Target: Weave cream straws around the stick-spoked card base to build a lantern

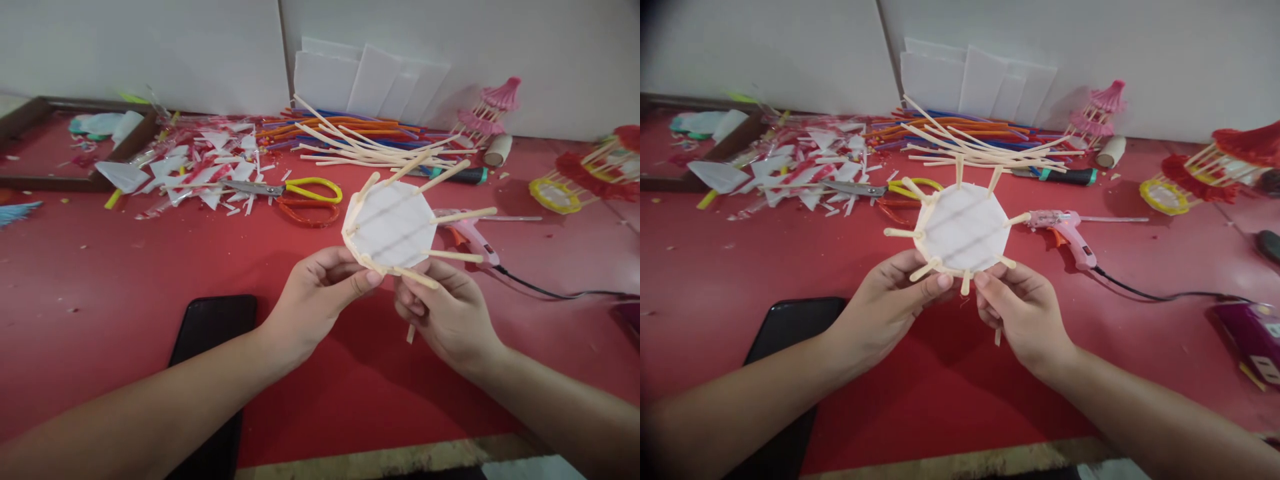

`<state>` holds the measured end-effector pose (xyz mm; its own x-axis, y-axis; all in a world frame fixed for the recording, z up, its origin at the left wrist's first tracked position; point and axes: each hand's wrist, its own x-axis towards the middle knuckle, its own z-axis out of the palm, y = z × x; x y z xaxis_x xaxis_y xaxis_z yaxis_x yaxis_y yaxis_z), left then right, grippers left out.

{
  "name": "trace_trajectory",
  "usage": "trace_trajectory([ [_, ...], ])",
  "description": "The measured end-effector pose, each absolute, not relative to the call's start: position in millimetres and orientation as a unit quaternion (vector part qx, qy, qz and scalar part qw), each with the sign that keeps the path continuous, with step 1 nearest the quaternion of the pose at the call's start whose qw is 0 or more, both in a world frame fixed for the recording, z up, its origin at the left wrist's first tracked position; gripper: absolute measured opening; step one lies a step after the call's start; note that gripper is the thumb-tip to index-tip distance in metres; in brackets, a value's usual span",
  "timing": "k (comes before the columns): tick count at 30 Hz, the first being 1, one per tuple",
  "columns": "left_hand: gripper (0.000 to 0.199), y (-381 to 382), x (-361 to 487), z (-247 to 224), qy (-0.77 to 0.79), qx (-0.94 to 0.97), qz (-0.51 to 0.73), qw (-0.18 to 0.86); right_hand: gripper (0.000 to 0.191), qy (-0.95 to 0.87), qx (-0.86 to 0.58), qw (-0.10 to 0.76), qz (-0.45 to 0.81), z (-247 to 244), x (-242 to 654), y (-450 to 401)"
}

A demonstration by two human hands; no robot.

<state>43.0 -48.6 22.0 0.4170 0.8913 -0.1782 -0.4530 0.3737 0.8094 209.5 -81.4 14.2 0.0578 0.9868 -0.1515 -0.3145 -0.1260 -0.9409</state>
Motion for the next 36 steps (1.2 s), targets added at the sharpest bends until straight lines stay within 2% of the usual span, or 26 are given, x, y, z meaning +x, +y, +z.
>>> trace_trajectory([
  [3, 0.005, -49.0, 43.0, 22.7, 0.327, 0.359, 0.406, 0.774, 0.025, -0.353, -0.478, 0.547, 0.589, 16.3, 209.0, -82.4],
  [11, 0.014, -48.3, 45.0, 24.7, 0.388, 0.336, 0.394, 0.762, 0.027, -0.33, -0.476, 0.541, 0.61, 16.5, 207.5, -79.4],
  [17, 0.007, -48.7, 45.4, 24.0, 0.353, 0.341, 0.392, 0.778, 0.026, -0.325, -0.498, 0.527, 0.607, 11.5, 207.1, -81.2],
  [27, 0.01, -49.5, 46.1, 25.0, 0.351, 0.35, 0.375, 0.783, 0.025, -0.306, -0.48, 0.53, 0.628, 13.6, 202.3, -78.8],
  [36, 0.015, -47.8, 41.3, 23.9, 0.434, 0.518, 0.378, 0.633, 0.026, -0.29, -0.477, 0.515, 0.65, 13.6, 201.3, -76.5],
])
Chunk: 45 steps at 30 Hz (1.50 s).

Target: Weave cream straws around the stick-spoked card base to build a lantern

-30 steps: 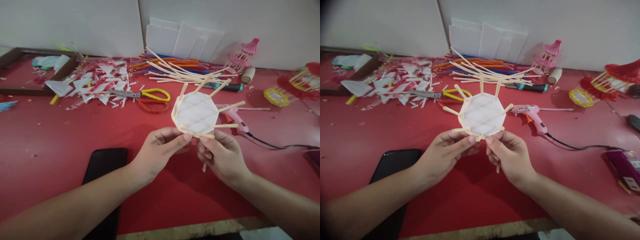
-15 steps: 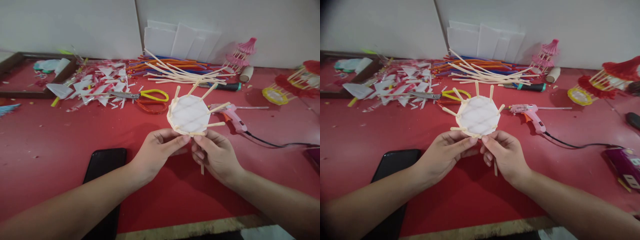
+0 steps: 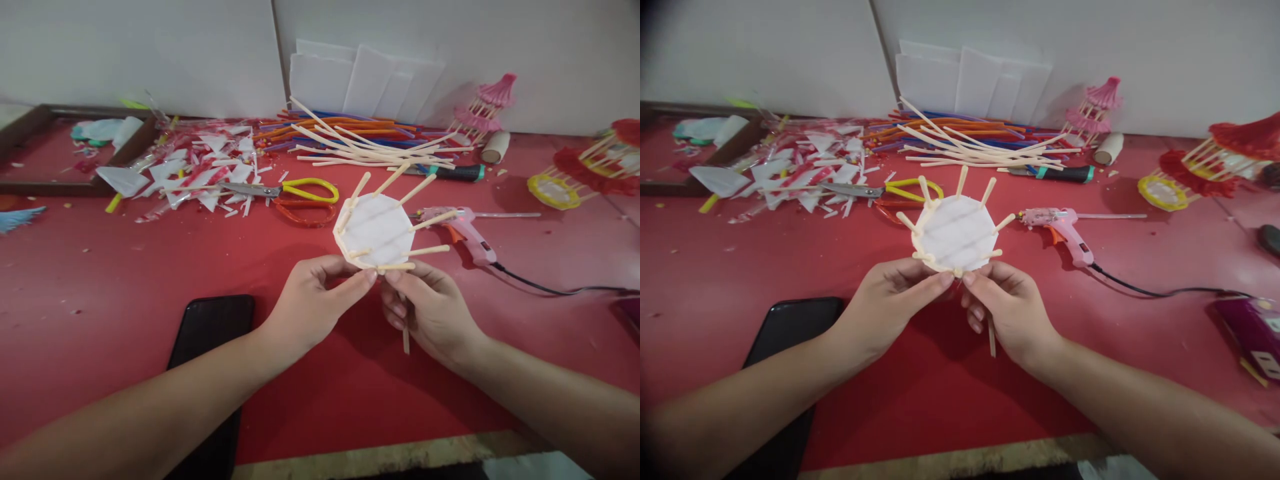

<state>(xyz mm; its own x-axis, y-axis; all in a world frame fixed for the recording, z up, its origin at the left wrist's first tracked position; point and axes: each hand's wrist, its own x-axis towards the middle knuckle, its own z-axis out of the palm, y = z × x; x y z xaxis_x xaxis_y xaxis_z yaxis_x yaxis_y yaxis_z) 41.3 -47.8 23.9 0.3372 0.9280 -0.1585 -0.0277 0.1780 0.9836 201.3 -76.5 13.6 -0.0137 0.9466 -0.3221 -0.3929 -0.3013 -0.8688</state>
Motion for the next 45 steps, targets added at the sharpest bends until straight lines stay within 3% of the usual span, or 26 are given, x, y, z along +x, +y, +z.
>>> trace_trajectory([
  [13, 0.023, -40.1, 37.3, 28.4, 0.484, 0.393, 0.397, 0.674, 0.014, -0.238, -0.47, 0.397, 0.752, 30.3, 222.0, -79.0],
  [20, 0.026, -40.3, 32.7, 25.6, 0.513, 0.483, 0.377, 0.601, 0.027, -0.306, -0.497, 0.373, 0.721, 40.7, 234.5, -86.0],
  [30, 0.016, -46.7, 31.3, 26.7, 0.519, 0.636, 0.33, 0.466, 0.016, -0.556, -0.529, 0.475, 0.431, 35.6, 241.3, -104.7],
  [35, 0.015, -48.6, 32.1, 26.7, 0.52, 0.666, 0.319, 0.43, 0.012, -0.709, -0.545, 0.415, 0.168, 44.2, 235.9, -106.5],
  [39, 0.013, -47.8, 34.2, 26.3, 0.523, 0.657, 0.313, 0.445, 0.009, -0.801, -0.459, 0.373, -0.091, 49.2, 237.8, -104.1],
  [41, 0.012, -47.2, 36.1, 25.7, 0.519, 0.656, 0.319, 0.445, 0.017, -0.834, -0.406, 0.346, -0.144, 49.5, 238.9, -101.6],
  [45, 0.015, -45.2, 38.4, 23.7, 0.501, 0.632, 0.32, 0.497, 0.019, -0.874, -0.339, 0.327, -0.117, 47.2, 234.3, -95.6],
])
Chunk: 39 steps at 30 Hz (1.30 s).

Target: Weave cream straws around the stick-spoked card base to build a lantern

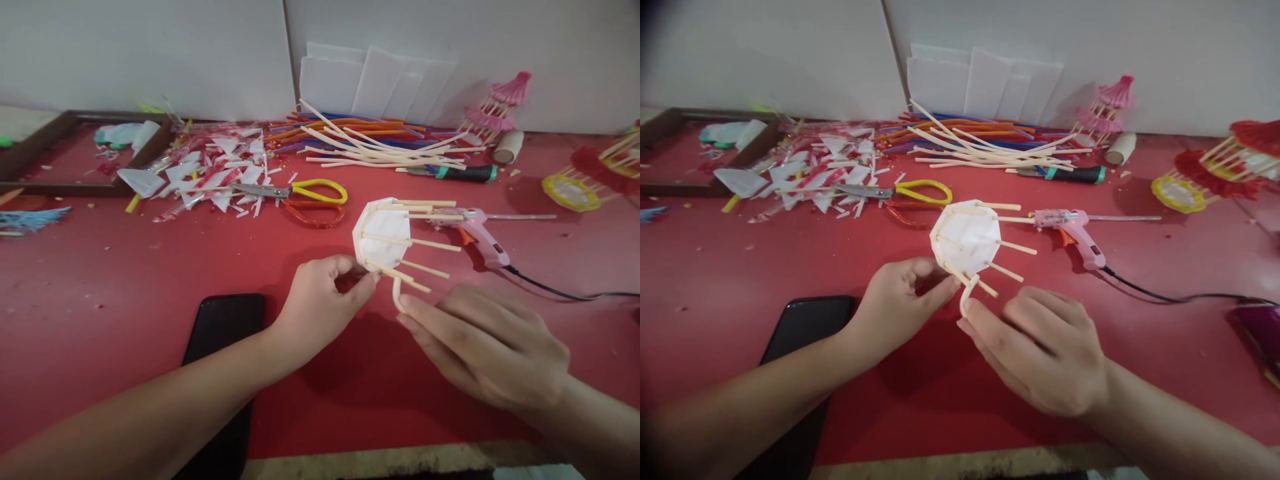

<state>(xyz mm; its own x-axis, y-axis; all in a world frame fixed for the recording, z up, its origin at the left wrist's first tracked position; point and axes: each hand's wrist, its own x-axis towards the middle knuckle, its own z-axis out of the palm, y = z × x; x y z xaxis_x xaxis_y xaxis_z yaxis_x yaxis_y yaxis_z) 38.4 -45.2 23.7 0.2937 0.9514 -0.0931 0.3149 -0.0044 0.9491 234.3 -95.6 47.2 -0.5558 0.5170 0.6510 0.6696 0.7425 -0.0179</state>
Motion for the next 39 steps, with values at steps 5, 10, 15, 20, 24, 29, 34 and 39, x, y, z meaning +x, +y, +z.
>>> trace_trajectory([
  [5, 0.017, -43.8, 37.6, 24.7, 0.433, 0.575, 0.326, 0.613, 0.01, -0.886, -0.329, 0.322, -0.057, 36.4, 224.3, -91.3],
  [10, 0.017, -42.7, 40.6, 21.7, 0.405, 0.475, 0.357, 0.695, 0.013, -0.864, -0.388, 0.318, 0.047, 23.0, 227.3, -84.7],
  [15, 0.016, -41.4, 42.2, 17.1, 0.404, 0.405, 0.37, 0.732, 0.014, -0.84, -0.437, 0.302, 0.107, 20.4, 235.8, -75.9],
  [20, 0.016, -43.9, 36.6, 22.9, 0.448, 0.537, 0.359, 0.618, 0.012, -0.799, -0.463, 0.33, 0.195, 26.7, 236.7, -76.6],
  [24, 0.013, -47.5, 33.2, 27.1, 0.445, 0.63, 0.353, 0.529, 0.016, -0.683, -0.491, 0.347, 0.415, 26.7, 233.8, -82.5],
  [29, 0.011, -50.6, 34.7, 27.5, 0.436, 0.639, 0.37, 0.515, 0.014, -0.45, -0.443, 0.433, 0.643, 12.9, 224.0, -84.4],
  [34, 0.007, -50.6, 36.9, 29.4, 0.433, 0.656, 0.395, 0.475, 0.011, -0.317, -0.415, 0.464, 0.715, 7.2, 212.8, -84.8],
  [39, 0.007, -52.2, 37.3, 31.0, 0.439, 0.68, 0.396, 0.434, 0.014, -0.246, -0.378, 0.437, 0.778, 7.3, 211.5, -83.7],
])
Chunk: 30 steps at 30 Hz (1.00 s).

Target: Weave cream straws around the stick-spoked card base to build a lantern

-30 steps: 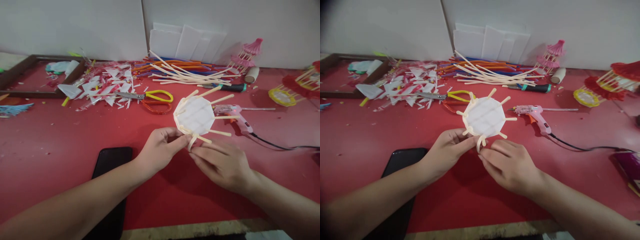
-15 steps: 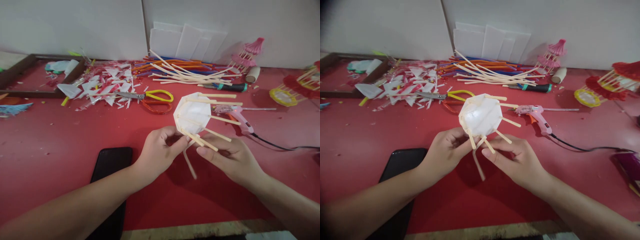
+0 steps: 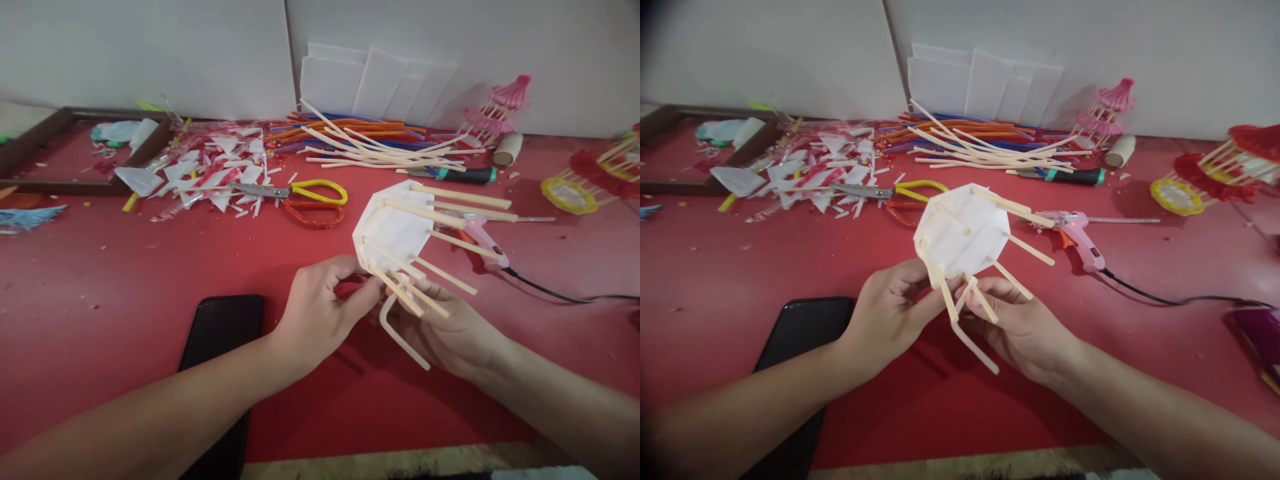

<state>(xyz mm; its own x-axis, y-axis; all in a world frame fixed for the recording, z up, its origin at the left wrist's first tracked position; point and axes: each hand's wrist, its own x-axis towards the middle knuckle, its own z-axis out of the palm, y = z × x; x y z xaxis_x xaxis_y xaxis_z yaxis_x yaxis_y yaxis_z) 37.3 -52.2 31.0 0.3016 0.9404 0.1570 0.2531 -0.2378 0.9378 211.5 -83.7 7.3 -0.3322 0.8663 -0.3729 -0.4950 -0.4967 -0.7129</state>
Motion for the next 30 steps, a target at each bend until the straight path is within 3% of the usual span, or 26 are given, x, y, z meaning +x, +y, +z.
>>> trace_trajectory([
  [6, 0.01, -54.3, 36.5, 34.5, 0.441, 0.687, 0.368, 0.446, 0.019, -0.23, -0.335, 0.359, 0.84, 17.6, 211.8, -79.2],
  [20, 0.01, -53.2, 35.0, 31.4, 0.461, 0.66, 0.367, 0.465, 0.039, -0.333, -0.493, 0.389, 0.704, 23.9, 211.8, -81.4],
  [30, 0.008, -54.0, 36.8, 31.1, 0.461, 0.652, 0.362, 0.481, 0.044, -0.297, -0.509, 0.389, 0.709, 25.6, 213.3, -78.6],
])
